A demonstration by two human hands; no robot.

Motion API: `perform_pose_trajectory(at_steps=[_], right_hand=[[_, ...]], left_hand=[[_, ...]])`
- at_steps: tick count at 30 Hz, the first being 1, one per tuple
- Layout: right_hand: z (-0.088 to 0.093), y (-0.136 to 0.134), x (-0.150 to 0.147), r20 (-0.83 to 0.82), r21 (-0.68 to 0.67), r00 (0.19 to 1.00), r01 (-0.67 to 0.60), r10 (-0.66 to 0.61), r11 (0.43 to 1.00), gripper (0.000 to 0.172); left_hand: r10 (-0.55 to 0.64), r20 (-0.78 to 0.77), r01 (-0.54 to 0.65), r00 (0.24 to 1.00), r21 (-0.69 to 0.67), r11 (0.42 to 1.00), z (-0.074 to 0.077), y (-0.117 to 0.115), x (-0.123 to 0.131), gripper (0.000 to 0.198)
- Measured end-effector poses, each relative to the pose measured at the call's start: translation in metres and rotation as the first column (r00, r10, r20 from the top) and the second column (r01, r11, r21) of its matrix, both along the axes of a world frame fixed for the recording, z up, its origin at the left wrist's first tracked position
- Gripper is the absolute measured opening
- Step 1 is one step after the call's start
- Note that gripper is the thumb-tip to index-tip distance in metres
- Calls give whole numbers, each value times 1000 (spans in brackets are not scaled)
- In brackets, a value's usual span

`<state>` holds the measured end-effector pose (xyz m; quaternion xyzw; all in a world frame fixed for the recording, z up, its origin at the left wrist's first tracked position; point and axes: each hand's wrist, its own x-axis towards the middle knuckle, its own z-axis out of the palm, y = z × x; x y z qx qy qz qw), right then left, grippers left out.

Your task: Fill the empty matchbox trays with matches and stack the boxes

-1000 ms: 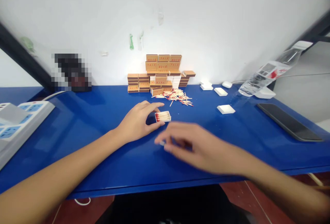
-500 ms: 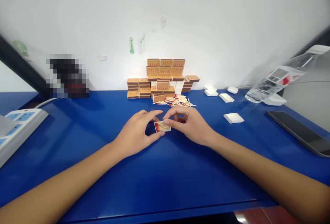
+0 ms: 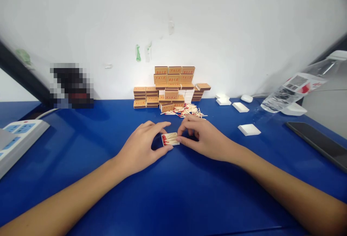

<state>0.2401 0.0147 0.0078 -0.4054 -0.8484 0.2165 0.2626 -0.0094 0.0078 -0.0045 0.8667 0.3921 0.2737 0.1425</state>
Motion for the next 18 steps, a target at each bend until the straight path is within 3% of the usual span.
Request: perform_pose_trajectory(at_steps=[8,18], right_hand=[[3,0,6,74,-34,992,-103,105,994,6],[-3,-5,0,181,248,981,-121,77,961,14]], left_hand=[[-2,-8,2,1000,10,1000,-1,1,-2,58],[-42,-33,44,999,63,997,-1,-1,0,60]])
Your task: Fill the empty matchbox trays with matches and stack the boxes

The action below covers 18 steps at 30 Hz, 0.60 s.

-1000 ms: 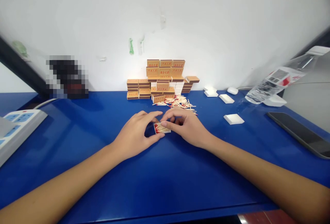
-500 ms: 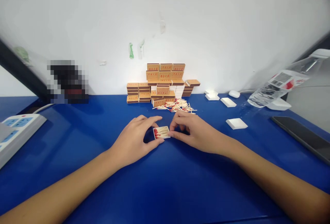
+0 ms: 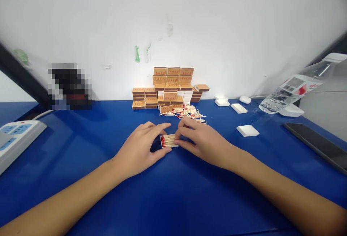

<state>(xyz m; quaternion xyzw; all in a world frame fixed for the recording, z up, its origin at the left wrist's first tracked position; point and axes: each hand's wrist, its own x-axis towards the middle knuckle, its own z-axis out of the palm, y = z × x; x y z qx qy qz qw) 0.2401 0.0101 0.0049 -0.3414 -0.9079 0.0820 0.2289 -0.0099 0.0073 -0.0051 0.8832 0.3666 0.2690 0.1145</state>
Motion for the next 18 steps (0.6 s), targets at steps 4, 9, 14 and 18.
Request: perform_pose_trajectory(at_steps=[4,9,14,18], right_hand=[[-2,-2,-1,-4,-1,1000,4,-4,1000,16],[-2,-4,-4,-60,-88,998,-17,12,996,12],[0,-8,-5,-66,-129,998,-14,6,992,11],[3,-5,-1,-71,-122,997,-19,10,992,12]], left_hand=[[-11,5,11,1000,4,1000,0,0,0,61],[-45,-1,46,999,21,999,1,-1,0,62],[-43,4,42,999,39,998,0,-1,1,60],[-29,8,28,1000,15,999,-1,-1,1,58]])
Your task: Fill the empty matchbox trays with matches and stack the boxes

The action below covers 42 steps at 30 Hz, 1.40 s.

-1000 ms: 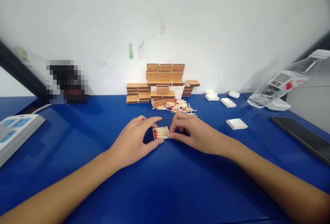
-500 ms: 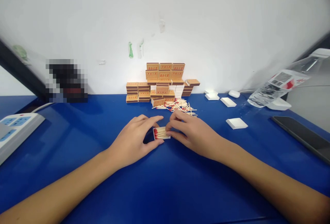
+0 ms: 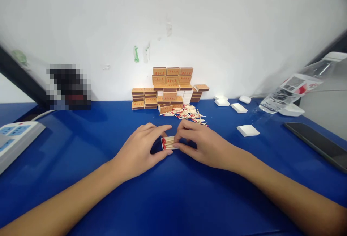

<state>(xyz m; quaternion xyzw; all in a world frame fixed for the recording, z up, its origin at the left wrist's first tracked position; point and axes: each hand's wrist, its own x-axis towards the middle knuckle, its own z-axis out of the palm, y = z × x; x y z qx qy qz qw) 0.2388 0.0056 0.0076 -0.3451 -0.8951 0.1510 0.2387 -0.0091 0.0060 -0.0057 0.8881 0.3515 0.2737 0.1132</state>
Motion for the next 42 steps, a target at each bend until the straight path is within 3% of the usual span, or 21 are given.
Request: perform_pose_trajectory(at_steps=[2,4,6,8,12,18,23,27,30,33,37,42], right_hand=[[1,9,7,-23,42,997,76,-75,996,11],[1,23,19,-51,102,973,230,-226,968,9],[3,37,35,-17,147,928,370,-371,917,9],[6,48,51,55,153,898,425,-437,892,10],[9,54,62,170,101,899,393,-405,914,12],[-6,41,32,80,39,973,216,-219,976,18],[-11,39,21,59,67,974,213,-217,975,18],[-11,41,27,6,91,942,333,-335,939,12],[-12,40,29,51,95,879,469,-474,878,20],[-12,38,27,133,5,866,486,-482,874,15],[-6,34,25,160,-62,886,450,-436,891,15],[4,18,16,-11,-55,962,271,-272,961,16]], left_hand=[[-1,6,1,1000,-14,1000,0,0,0,57],[-11,13,11,1000,-26,1000,1,-1,0,56],[-24,20,24,1000,-29,999,2,-1,1,55],[-28,19,29,999,-33,999,2,-1,1,54],[-21,-5,21,1000,-47,999,3,-1,0,58],[-22,-19,22,1000,5,1000,3,0,1,50],[-30,-19,30,999,6,1000,3,-1,1,49],[-32,-21,32,999,2,999,3,-1,1,49],[-30,-23,30,999,-3,1000,3,-1,1,49],[-24,-24,24,999,-13,1000,4,0,1,50],[-22,-39,21,999,-35,999,6,0,0,57],[-12,-37,10,999,-49,999,8,-2,0,61]])
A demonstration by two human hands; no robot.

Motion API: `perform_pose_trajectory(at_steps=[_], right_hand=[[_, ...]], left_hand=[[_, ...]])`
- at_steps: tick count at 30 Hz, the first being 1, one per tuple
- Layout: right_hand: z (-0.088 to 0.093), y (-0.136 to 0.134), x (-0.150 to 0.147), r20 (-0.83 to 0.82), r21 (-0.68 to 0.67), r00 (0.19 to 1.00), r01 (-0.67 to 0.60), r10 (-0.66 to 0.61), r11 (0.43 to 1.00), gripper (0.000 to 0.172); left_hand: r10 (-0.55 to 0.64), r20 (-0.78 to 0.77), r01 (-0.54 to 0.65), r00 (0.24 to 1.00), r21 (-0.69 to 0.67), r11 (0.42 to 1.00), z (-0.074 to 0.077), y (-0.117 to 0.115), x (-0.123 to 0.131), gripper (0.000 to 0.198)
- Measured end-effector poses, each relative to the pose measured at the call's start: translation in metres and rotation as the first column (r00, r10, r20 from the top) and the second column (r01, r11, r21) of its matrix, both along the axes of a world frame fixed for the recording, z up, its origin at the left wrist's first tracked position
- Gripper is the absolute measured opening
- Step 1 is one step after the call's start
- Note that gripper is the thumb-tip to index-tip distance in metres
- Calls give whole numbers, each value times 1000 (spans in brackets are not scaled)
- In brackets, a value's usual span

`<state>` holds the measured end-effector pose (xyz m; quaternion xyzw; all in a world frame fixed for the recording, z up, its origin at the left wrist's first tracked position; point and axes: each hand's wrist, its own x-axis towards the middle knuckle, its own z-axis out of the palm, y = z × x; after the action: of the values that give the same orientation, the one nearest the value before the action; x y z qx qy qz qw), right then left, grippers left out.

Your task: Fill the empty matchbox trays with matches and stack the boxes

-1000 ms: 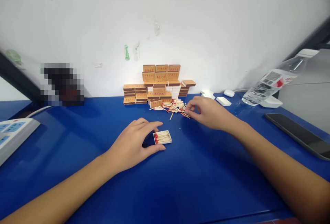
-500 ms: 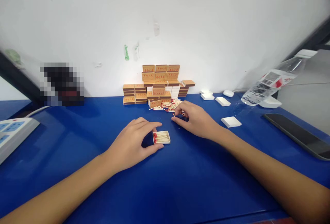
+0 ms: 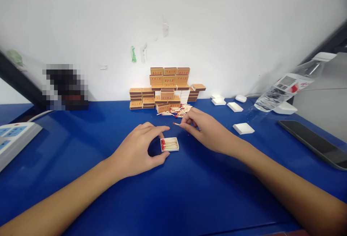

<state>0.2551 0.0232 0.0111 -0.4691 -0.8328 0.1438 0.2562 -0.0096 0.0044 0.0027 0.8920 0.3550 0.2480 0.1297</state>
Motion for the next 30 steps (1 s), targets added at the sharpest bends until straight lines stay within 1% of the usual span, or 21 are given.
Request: perform_pose_trajectory(at_steps=[2,5,8,10,18,20,21,23,24,25,27,30], right_hand=[[3,-10,-8,-3,-6,996,-90,90,996,14],[3,-21,-19,62,-13,985,-162,162,987,9],[1,-26,-22,116,1,974,-194,192,981,9],[0,-25,-21,123,8,971,-208,205,978,11],[3,-25,-18,70,-29,968,-241,242,970,16],[6,-17,-11,61,13,976,-208,207,978,15],[8,-10,-6,70,45,985,-161,158,986,15],[11,5,11,123,107,992,-9,-5,994,15],[12,13,21,178,141,979,75,-100,987,16],[13,20,30,236,139,959,125,-155,982,17],[14,31,47,339,87,923,161,-181,983,14],[14,35,59,405,17,902,157,-150,987,13]], left_hand=[[-5,16,5,1000,7,1000,0,0,0,60],[-3,33,2,999,19,1000,-2,0,1,59],[3,44,-3,999,21,1000,-2,1,1,59],[-2,45,1,999,20,1000,-2,1,1,60],[-9,34,7,999,51,999,-3,2,1,59],[-9,36,7,999,55,998,-3,2,1,58],[-11,42,8,999,58,998,-2,1,1,57],[-18,60,14,998,68,998,-2,1,0,52],[-27,66,22,997,74,997,-2,1,0,49],[-38,70,33,997,80,996,-2,2,0,46],[-70,66,65,995,84,994,-2,2,0,38],[-108,66,102,992,100,990,-2,3,0,23]])
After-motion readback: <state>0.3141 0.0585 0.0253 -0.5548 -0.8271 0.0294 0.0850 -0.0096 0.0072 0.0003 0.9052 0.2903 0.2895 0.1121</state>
